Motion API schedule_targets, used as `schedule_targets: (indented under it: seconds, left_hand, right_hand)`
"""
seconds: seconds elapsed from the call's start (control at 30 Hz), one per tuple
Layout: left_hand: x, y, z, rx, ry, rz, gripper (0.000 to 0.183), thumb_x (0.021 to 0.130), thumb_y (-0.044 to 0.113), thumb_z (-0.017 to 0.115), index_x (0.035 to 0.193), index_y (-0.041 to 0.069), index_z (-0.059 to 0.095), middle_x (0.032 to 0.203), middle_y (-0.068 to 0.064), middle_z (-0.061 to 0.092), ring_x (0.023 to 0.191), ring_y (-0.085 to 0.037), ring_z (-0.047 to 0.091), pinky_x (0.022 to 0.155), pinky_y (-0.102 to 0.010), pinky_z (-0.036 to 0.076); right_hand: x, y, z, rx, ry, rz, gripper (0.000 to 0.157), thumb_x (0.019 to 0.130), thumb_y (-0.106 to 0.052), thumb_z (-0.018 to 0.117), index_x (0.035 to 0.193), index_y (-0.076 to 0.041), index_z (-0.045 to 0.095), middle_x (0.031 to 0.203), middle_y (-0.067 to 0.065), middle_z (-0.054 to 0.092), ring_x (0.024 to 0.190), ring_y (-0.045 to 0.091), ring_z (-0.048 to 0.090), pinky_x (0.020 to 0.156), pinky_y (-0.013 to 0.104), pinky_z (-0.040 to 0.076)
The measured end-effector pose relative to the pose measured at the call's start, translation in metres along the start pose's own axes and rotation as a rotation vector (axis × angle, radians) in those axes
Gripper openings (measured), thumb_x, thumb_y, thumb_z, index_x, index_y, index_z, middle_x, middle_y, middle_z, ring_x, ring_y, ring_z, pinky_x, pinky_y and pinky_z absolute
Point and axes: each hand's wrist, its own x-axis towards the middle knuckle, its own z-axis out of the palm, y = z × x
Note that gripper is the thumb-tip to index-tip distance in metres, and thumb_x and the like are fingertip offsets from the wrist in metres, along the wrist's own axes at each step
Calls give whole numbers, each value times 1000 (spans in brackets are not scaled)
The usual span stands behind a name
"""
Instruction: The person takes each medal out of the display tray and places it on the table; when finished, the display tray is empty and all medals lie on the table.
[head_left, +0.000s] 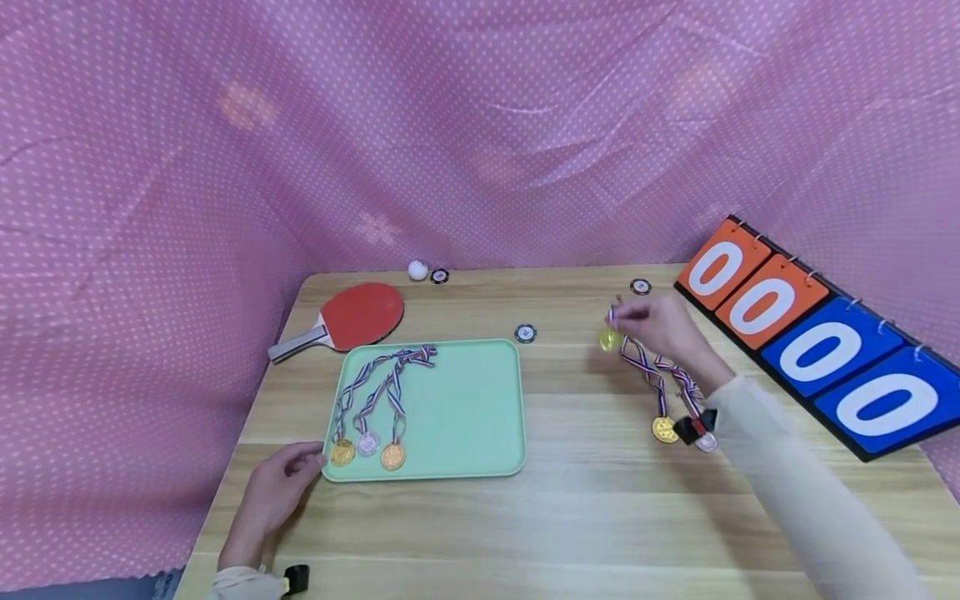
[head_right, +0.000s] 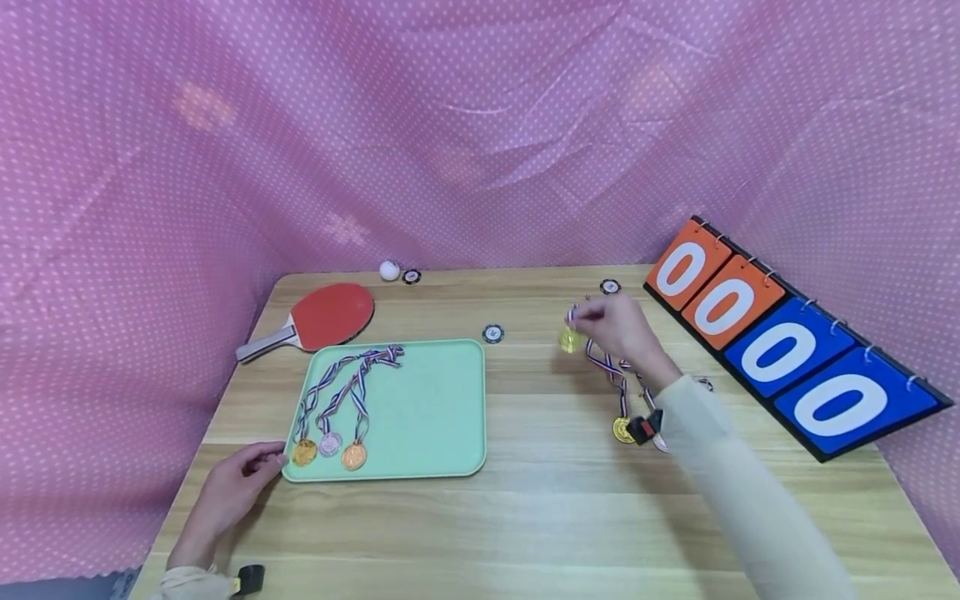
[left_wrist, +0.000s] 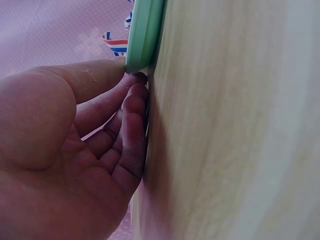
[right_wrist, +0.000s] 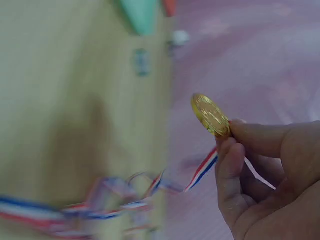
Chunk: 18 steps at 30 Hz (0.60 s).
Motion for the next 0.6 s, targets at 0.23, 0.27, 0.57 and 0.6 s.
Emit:
schedule_targets:
  seconds: [0.23, 0.27, 0.57, 0.6]
  left_hand:
    - [1, 0, -2, -2, -1, 15, 47, 95, 48, 57, 131, 17, 60, 113, -5, 67, 101, -19, 58, 82, -30, 43]
    - [1, 0, -1, 0, -1, 16, 47, 95, 48, 57, 131, 18, 61, 113, -5, 67, 101, -19, 58, 82, -30, 43]
    - [-1, 1, -1, -1, -11, 2, 48, 95, 49, 56, 132, 17, 60, 115, -6, 66, 102, -20, 57, 83, -30, 42]
    - [-1, 1, -1, -2, -12, -1, 49, 95, 49, 56, 132, 17, 59, 115, -6, 66, 103, -20, 57, 83, -31, 43]
  right_hand:
    - [-30, 54, 28, -64, -113, 38, 11, 89, -18, 71, 95, -12, 77, 89, 5, 76, 74, 13, 59, 62, 23, 48]
    - [-34, 58, 30, -67, -118, 37, 10, 89, -17, 71, 94, -12, 77, 89, 5, 76, 74, 12, 59, 62, 23, 48]
    - [-55, 65, 40, -84, -122, 34, 6, 86, -15, 74, 90, -15, 78, 89, 3, 75, 75, 12, 62, 67, 27, 50]
    - [-56, 66, 41, -91, -115, 15, 5, 85, -15, 74, 89, -15, 78, 87, 3, 75, 75, 11, 62, 67, 26, 50]
